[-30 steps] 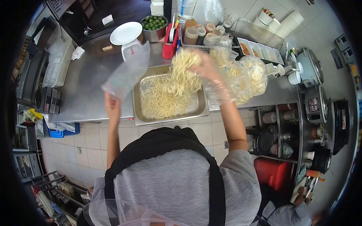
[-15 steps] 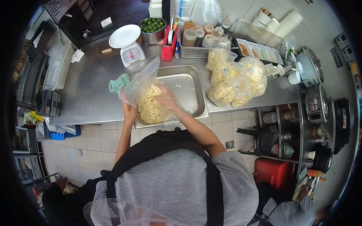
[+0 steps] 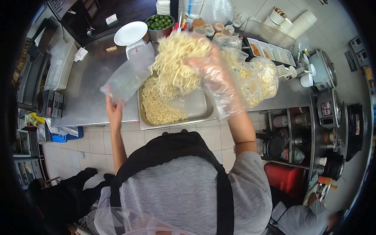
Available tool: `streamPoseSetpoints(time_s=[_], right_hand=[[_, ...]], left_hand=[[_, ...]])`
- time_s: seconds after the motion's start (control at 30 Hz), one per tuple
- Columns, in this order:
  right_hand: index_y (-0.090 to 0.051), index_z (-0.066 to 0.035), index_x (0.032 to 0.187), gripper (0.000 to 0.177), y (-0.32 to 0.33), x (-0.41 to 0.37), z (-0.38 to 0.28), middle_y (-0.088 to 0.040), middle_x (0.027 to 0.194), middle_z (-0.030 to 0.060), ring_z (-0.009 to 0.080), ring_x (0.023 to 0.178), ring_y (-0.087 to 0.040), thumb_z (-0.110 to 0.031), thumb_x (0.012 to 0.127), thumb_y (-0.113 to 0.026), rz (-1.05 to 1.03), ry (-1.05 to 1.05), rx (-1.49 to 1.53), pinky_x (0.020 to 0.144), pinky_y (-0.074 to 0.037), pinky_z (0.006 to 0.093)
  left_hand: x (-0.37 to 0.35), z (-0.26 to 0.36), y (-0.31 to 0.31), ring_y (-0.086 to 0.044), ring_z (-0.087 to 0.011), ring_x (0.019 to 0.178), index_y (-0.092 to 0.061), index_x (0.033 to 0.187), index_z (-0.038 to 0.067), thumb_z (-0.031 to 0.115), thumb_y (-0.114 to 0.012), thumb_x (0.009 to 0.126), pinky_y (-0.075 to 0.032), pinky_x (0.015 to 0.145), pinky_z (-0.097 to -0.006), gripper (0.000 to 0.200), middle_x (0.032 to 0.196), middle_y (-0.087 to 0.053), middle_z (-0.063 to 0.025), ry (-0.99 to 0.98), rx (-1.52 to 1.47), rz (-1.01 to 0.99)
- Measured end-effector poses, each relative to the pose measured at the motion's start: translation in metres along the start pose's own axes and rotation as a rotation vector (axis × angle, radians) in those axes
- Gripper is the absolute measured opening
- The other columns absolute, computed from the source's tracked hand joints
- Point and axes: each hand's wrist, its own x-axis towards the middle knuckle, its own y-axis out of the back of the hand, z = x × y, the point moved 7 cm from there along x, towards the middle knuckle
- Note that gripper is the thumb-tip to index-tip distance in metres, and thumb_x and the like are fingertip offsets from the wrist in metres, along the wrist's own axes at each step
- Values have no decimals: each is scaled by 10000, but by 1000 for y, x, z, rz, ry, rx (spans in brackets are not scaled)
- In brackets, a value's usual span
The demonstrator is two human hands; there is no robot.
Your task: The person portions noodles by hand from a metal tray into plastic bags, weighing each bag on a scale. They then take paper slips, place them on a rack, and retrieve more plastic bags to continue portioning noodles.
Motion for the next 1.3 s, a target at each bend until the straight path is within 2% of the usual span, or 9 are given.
streamPoseSetpoints(time_s=[0.27, 0.53, 0.6, 0.67, 0.8, 0.9, 1.03, 1.13, 1.3], right_hand=[[-436, 9, 1258, 548, 27, -3, -51, -609, 1076, 123, 183, 954, -615, -51, 766, -669, 30, 381, 10, 844, -508, 295], [-502, -29, 1230, 514, 58, 22, 117, -609, 1099, 107, 170, 977, -603, -3, 740, -655, -92, -248, -69, 862, -489, 279], [-500, -43, 1241, 565, 101, 31, 192, -590, 1143, 154, 217, 1044, -580, -62, 711, -696, -88, -412, -659, 896, -470, 300], [-463, -46, 1273, 652, 108, 28, 223, -546, 1197, 198, 268, 1107, -535, -109, 680, -725, -174, -108, -1049, 939, -436, 331], [-320, -144, 1386, 854, 93, 27, 218, -376, 1330, 286, 364, 1273, -352, -234, 656, -755, -325, -231, -1344, 1059, -302, 413], [-307, -62, 1374, 912, 30, 12, 137, -341, 1381, 247, 358, 1295, -325, -259, 623, -785, -314, -203, -1750, 1068, -287, 415], [-264, -58, 1394, 900, -29, 24, 201, -291, 1389, 292, 397, 1316, -262, -418, 706, -718, -664, -2, -1385, 1087, -243, 423], [-404, -54, 1318, 743, -32, 47, 276, -428, 1327, 210, 369, 1277, -348, -540, 787, -590, -475, 154, -1320, 1072, -265, 440], [-479, -76, 1275, 676, -49, 24, 278, -413, 1349, 178, 349, 1282, -336, -508, 774, -623, -779, -15, -1110, 1065, -282, 425]], left_hand=[[-11, 56, 45, -576, -182, 971, -265, 1415, 86, -143, -408, 732, -559, 707, -285, 734, 1455, -254, -101, 40, 6, 133], [-20, 64, 51, -550, -225, 1027, -289, 1412, 117, -143, -379, 740, -566, 730, -301, 726, 1428, -262, -134, 46, 48, 180], [-20, 66, 50, -539, -232, 1048, -292, 1411, 123, -142, -383, 739, -568, 727, -302, 728, 1419, -268, -139, 29, 69, 174], [-19, 67, 49, -528, -239, 1066, -293, 1411, 124, -139, -388, 738, -569, 726, -301, 729, 1416, -268, -142, 23, 84, 171], [-21, 68, 47, -506, -245, 1102, -292, 1411, 122, -132, -398, 738, -570, 730, -301, 727, 1417, -263, -141, 31, 109, 157], [-22, 68, 44, -542, -177, 986, -289, 1414, 125, -125, -398, 748, -565, 730, -292, 719, 1448, -240, -122, 33, 142, 154], [-20, 62, 33, -555, -146, 941, -282, 1418, 134, -122, -403, 754, -560, 733, -288, 722, 1466, -223, -113, 64, 123, 98], [-19, 45, 20, -495, -236, 1111, -283, 1415, 132, -119, -420, 756, -564, 740, -294, 719, 1430, -250, -115, 82, 16, 71], [-21, -33, -19, -432, -225, 1143, -171, 1438, 75, -80, -476, 800, -421, 923, -331, 724, 1460, -211, -142, 3, -99, 186]])
